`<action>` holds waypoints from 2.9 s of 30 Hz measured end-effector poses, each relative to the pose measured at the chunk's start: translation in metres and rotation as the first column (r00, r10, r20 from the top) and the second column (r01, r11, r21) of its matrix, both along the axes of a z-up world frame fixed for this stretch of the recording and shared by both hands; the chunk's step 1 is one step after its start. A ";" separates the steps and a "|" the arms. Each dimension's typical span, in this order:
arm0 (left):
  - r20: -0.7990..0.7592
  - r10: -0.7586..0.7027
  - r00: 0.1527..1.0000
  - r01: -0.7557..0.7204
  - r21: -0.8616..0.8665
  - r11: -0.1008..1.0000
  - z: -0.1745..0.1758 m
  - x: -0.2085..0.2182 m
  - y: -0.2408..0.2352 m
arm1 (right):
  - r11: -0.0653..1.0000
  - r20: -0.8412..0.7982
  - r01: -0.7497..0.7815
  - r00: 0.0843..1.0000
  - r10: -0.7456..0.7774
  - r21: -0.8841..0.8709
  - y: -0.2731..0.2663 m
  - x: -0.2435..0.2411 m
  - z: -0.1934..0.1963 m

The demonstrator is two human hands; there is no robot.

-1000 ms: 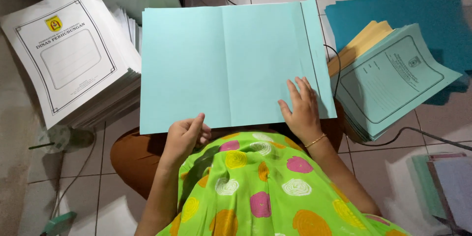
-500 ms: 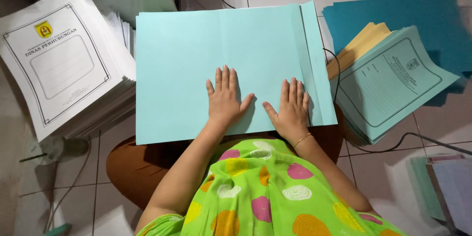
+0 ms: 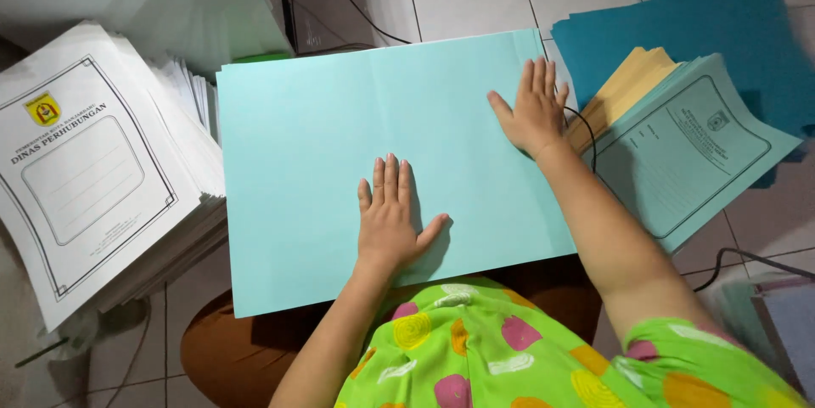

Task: Assembling document sets by picking up light blue folders and placing them onto stacks of white paper.

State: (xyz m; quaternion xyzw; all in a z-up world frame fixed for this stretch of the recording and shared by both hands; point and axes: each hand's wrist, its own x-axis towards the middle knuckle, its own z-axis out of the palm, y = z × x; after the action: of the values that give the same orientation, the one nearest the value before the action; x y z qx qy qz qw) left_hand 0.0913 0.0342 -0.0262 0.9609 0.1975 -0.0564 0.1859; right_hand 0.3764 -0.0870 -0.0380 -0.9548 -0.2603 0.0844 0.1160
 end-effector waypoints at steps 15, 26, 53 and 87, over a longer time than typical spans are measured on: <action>0.078 0.115 0.990 -0.113 -0.020 0.993 -0.009 0.003 -0.005 | 0.999 0.014 0.006 1.000 -0.006 0.039 -0.067 -0.121 0.030; 0.091 0.101 0.991 -0.100 -0.009 0.995 -0.007 -0.001 -0.002 | 0.998 0.010 -0.064 0.998 0.064 -0.012 -0.018 -0.052 0.002; 0.162 0.153 0.975 -0.180 0.161 0.970 -0.048 0.140 0.119 | 0.998 0.140 -0.057 0.989 0.052 0.036 -0.109 -0.131 -0.010; 0.209 0.076 0.975 -0.123 0.221 0.968 -0.045 0.077 0.058 | 0.997 0.242 -0.006 0.970 -0.012 0.073 -0.100 -0.144 -0.019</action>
State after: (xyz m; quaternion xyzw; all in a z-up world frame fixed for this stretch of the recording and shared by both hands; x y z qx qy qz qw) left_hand 0.1681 0.0927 -0.0713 0.9656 0.2315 0.0730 0.0936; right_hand 0.2319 -0.1875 -0.0570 -0.9535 -0.2739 -0.0425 0.1185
